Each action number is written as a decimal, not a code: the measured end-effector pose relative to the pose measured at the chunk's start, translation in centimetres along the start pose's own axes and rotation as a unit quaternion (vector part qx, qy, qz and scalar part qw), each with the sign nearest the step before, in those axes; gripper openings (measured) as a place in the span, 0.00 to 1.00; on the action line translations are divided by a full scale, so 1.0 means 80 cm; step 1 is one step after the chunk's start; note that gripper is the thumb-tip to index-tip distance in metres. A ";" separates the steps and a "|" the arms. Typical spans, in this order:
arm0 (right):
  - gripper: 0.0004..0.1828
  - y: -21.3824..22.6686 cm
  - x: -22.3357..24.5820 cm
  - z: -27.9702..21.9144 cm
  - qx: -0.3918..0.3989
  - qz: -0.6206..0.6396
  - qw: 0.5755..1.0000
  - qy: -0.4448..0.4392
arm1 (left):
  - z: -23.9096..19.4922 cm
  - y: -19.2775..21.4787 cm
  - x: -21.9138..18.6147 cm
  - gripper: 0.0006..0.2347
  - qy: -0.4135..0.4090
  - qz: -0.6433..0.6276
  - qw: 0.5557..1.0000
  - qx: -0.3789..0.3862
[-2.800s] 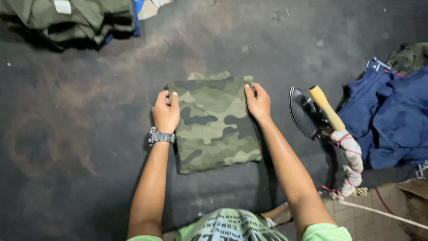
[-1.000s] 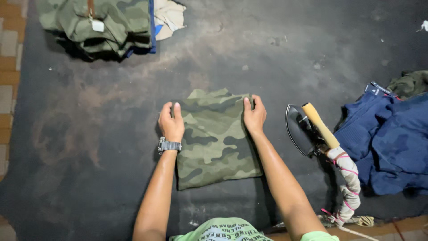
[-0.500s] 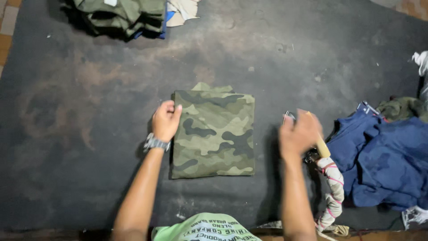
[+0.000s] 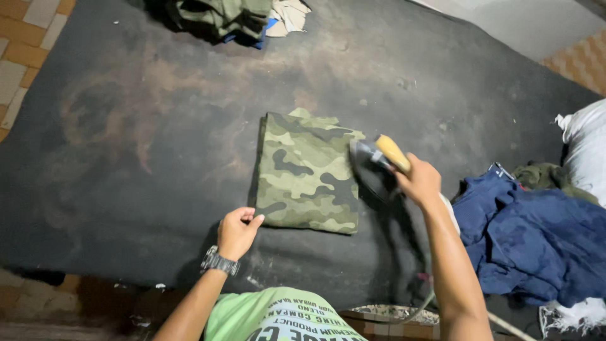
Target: The person irons and folds camouflage-patterned shirts on a dark ironing board. They smooth each shirt, use a steam iron to press it, fold it neatly, and place it on a growing stack. The process is repeated for multiple shirts.
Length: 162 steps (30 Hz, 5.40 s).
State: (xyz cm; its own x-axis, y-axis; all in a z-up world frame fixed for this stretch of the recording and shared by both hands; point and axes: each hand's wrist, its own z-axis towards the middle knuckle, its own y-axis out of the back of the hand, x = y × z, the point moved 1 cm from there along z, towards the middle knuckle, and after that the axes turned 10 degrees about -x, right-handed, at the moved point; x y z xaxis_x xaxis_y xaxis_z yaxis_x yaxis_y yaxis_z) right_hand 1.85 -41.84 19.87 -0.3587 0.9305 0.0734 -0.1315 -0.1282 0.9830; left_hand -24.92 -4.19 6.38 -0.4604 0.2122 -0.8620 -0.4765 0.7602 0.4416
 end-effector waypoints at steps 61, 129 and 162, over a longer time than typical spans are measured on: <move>0.32 -0.019 0.108 -0.044 0.004 0.051 0.995 0.086 | -0.009 0.037 0.010 0.16 0.044 0.026 0.996 0.072; 0.20 -0.101 0.107 -0.107 0.001 0.190 0.937 -0.293 | 0.093 -0.026 -0.012 0.14 0.032 0.009 0.992 0.121; 0.12 -0.023 0.113 0.001 -0.153 0.079 0.982 -0.076 | 0.277 -0.182 -0.143 0.17 -0.386 0.121 0.914 0.033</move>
State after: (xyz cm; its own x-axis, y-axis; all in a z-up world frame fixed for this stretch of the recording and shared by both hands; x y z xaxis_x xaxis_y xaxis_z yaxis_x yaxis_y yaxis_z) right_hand -1.07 -33.20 18.76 -0.2581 0.9283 0.2678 -0.3653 -0.3504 0.8624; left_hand 3.87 -4.06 4.34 0.1321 0.7300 -0.6706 -0.3721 0.6635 0.6490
